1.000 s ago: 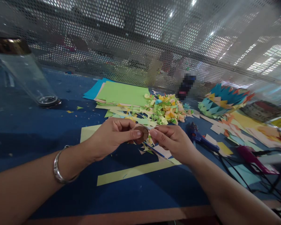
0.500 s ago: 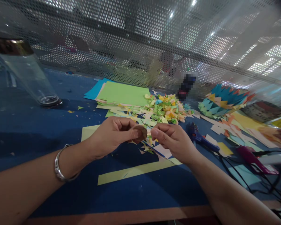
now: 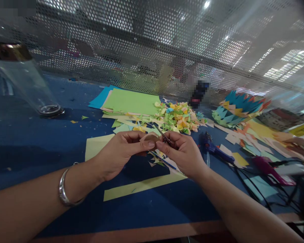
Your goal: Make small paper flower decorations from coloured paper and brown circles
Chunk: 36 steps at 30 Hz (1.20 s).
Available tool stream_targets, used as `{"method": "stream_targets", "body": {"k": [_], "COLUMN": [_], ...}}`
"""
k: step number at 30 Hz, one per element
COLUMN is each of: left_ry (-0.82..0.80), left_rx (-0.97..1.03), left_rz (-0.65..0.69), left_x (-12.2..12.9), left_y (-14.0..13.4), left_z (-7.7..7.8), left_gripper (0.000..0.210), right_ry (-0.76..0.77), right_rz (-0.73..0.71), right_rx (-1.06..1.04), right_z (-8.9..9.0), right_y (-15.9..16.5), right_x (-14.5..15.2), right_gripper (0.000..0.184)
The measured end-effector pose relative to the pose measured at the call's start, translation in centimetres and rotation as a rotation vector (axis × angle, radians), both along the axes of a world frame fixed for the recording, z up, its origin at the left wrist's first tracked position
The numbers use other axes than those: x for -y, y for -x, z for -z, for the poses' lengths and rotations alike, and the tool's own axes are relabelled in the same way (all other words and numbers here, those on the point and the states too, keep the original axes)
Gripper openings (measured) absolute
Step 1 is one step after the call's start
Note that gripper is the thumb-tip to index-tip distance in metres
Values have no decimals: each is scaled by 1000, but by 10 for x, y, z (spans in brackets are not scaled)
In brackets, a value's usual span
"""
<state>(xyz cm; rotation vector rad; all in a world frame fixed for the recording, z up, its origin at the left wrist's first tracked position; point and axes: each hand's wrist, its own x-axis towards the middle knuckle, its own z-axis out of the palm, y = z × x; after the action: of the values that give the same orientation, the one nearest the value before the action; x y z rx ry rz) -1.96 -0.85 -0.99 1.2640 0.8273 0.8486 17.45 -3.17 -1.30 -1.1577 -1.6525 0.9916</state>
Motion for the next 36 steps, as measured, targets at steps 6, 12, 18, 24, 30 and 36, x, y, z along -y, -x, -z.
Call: {"method": "stream_targets", "body": {"k": [6, 12, 18, 24, 30, 36], "left_ry": [83, 35, 8, -72, -59, -60], "left_rx": [145, 137, 101, 66, 29, 8], "left_rz": [-49, -98, -115, -14, 54, 61], "left_x": [-3, -10, -8, -6, -4, -3], "left_y": [-1, 5, 5, 2, 2, 2], "left_z": [1, 1, -2, 0, 1, 0], "left_gripper": [11, 10, 13, 11, 11, 9], "right_ry": [-73, 41, 92, 109, 97, 82], "right_rz": [30, -24, -32, -73, -93, -92], "right_rx": [129, 70, 50, 36, 38, 52], "right_z": [-2, 3, 3, 3, 2, -1], "right_y": [-2, -8, -7, -7, -7, -7], "right_x": [-1, -3, -5, -4, -3, -2], "right_gripper": [32, 45, 48, 48, 45, 48]}}
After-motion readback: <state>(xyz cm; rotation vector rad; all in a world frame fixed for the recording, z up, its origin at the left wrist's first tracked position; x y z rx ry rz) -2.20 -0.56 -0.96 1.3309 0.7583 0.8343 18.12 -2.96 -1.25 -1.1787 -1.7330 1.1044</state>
